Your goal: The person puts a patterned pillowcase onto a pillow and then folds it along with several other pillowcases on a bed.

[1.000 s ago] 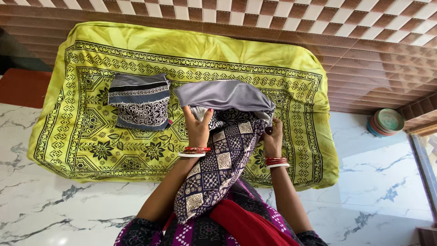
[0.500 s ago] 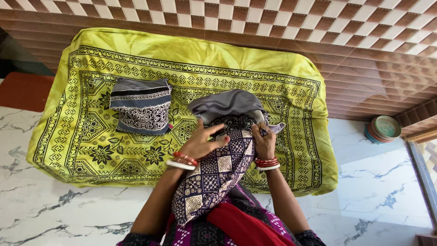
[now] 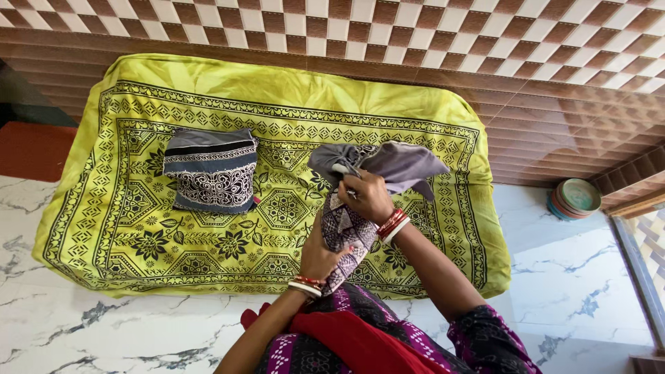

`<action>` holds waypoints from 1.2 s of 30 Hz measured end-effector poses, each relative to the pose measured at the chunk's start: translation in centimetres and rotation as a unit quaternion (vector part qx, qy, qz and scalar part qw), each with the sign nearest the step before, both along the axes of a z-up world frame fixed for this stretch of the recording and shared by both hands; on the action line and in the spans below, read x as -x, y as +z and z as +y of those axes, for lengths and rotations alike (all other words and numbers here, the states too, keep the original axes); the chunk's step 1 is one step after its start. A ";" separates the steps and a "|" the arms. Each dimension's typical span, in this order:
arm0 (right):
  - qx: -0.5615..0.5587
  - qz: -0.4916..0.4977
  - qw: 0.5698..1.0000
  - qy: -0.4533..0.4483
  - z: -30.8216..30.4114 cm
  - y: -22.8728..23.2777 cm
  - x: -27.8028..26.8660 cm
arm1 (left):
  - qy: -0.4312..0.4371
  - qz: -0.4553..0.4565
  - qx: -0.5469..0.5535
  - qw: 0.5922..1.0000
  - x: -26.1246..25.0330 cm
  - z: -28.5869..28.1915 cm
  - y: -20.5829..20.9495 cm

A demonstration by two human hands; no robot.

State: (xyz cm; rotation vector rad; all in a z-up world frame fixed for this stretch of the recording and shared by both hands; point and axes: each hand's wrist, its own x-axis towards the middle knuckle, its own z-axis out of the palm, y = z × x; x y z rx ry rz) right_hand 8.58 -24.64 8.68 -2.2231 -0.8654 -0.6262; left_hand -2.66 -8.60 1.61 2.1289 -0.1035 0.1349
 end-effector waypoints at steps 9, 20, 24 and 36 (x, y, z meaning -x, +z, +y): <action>0.130 0.147 0.974 -0.111 -7.1 4.1 -7.3 | 0.092 0.010 0.147 0.985 -4.3 12.4 -10.7; -0.092 0.189 0.960 -0.185 -8.4 0.6 -8.9 | 0.181 0.129 0.432 0.874 -0.7 23.0 -19.2; -0.180 0.205 0.960 -0.067 -7.9 1.1 -9.7 | 0.123 0.155 0.417 0.887 1.0 19.6 -15.4; -0.221 0.235 0.944 -0.064 -8.8 4.9 -8.9 | -0.043 0.183 0.384 0.904 3.3 11.8 -8.2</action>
